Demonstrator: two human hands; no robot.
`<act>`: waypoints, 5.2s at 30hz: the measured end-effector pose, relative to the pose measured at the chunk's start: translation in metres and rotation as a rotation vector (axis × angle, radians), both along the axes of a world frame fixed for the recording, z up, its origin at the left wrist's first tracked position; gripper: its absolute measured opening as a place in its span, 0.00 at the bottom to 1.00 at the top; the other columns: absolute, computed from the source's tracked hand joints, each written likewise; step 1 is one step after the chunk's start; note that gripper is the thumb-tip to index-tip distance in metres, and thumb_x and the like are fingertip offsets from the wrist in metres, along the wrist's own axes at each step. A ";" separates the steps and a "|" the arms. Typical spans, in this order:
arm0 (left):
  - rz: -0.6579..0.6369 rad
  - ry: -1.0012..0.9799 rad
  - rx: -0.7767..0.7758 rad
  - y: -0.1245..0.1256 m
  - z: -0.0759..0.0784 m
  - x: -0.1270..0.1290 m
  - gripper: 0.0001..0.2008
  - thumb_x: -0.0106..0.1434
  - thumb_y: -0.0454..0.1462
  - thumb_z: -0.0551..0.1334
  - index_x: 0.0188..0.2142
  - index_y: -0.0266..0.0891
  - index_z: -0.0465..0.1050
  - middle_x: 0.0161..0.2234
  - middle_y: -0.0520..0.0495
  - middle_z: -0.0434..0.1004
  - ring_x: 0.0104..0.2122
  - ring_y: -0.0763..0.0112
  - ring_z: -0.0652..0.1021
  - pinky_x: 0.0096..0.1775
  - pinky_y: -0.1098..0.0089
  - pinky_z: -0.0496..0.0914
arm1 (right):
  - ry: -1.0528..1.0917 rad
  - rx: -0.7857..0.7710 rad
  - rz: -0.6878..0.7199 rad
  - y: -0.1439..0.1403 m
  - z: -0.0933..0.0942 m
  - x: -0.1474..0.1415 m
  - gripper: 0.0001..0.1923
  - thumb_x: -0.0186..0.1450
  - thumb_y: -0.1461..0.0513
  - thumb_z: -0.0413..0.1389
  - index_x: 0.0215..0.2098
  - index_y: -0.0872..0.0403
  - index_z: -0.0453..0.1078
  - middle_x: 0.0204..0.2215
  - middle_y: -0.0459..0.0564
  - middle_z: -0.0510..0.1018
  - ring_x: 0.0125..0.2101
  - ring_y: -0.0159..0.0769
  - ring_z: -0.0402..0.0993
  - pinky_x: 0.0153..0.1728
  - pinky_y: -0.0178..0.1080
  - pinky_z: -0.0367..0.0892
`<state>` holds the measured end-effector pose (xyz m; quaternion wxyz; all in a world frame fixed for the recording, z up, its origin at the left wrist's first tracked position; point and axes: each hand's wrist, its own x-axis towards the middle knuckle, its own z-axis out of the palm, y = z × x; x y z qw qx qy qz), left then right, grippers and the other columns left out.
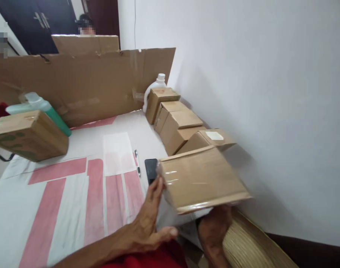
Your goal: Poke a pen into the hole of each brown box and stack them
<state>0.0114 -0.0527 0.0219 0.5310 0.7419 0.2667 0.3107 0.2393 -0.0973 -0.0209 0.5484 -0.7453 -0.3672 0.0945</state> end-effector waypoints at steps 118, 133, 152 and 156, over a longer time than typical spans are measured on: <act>0.844 0.775 0.284 0.090 0.001 -0.103 0.14 0.69 0.49 0.64 0.37 0.42 0.78 0.37 0.43 0.79 0.41 0.54 0.77 0.44 0.55 0.68 | 0.160 -0.248 0.870 0.153 0.004 -0.142 0.15 0.68 0.51 0.55 0.40 0.51 0.79 0.39 0.53 0.79 0.36 0.42 0.76 0.41 0.44 0.71; 0.728 0.893 0.170 0.110 0.005 -0.061 0.13 0.66 0.46 0.66 0.30 0.41 0.75 0.32 0.45 0.78 0.30 0.61 0.76 0.35 0.63 0.63 | 0.115 -0.267 0.849 0.145 0.002 -0.139 0.14 0.68 0.58 0.52 0.43 0.52 0.79 0.40 0.54 0.79 0.39 0.43 0.78 0.44 0.44 0.73; 0.418 0.705 0.404 0.102 -0.007 -0.079 0.09 0.75 0.38 0.59 0.46 0.43 0.78 0.52 0.44 0.77 0.48 0.58 0.78 0.51 0.52 0.70 | -0.308 -0.873 0.729 0.181 -0.012 -0.123 0.05 0.70 0.63 0.58 0.40 0.59 0.75 0.40 0.66 0.84 0.44 0.51 0.82 0.38 0.40 0.65; 0.415 0.694 0.374 0.103 -0.005 -0.077 0.08 0.75 0.37 0.58 0.44 0.43 0.77 0.54 0.44 0.75 0.49 0.57 0.78 0.52 0.51 0.70 | -0.168 -0.713 0.718 0.178 -0.013 -0.114 0.06 0.70 0.61 0.55 0.35 0.53 0.70 0.29 0.51 0.83 0.31 0.39 0.82 0.33 0.36 0.68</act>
